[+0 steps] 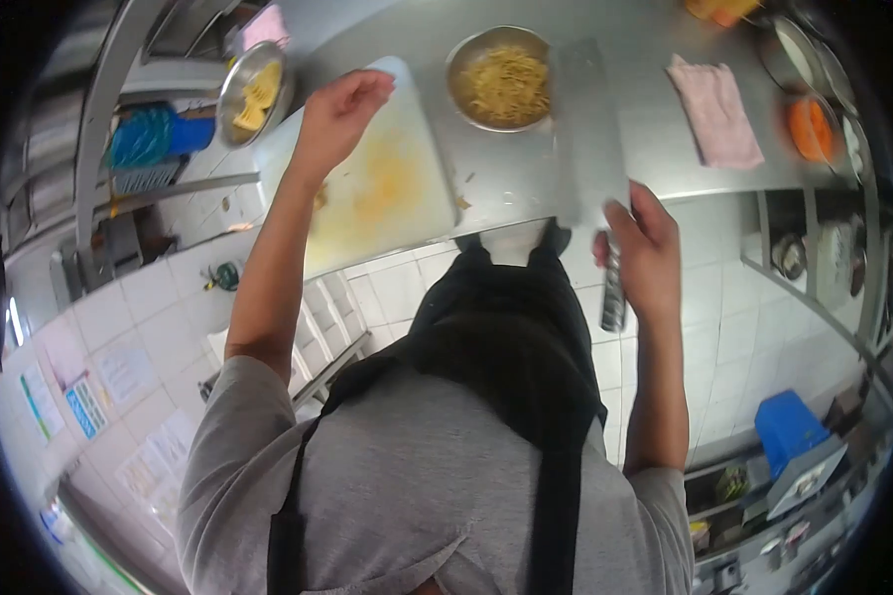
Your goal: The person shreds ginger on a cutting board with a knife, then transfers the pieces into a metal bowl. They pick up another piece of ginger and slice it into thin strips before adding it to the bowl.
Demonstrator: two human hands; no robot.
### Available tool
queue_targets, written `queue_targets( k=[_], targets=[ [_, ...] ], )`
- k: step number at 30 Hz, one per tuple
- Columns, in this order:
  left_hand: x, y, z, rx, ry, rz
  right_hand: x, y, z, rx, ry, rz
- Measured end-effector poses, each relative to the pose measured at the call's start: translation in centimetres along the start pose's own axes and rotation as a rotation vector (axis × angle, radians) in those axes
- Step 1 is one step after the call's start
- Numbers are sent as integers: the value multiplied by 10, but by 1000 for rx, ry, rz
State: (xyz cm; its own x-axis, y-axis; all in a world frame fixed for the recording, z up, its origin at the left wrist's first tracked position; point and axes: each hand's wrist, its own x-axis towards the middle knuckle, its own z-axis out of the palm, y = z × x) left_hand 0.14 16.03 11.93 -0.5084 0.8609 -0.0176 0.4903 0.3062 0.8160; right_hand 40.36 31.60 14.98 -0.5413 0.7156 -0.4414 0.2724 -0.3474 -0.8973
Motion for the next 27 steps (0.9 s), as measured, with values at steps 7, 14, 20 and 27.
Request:
queue_targets(
  k=[7,14,20,27],
  targets=[
    [-132,-69,-40,445,96,-443,-20,37,-18,13,-236,179],
    [-175,-80,44,599,285,-118,-11,27,-15,-154,-284,153],
    [-152,-58,73,526,250,6,-2,33,-35,-235,-345,202],
    [-71,3,114,760,-276,38,-14,74,-41,-217,-367,302]
  ],
)
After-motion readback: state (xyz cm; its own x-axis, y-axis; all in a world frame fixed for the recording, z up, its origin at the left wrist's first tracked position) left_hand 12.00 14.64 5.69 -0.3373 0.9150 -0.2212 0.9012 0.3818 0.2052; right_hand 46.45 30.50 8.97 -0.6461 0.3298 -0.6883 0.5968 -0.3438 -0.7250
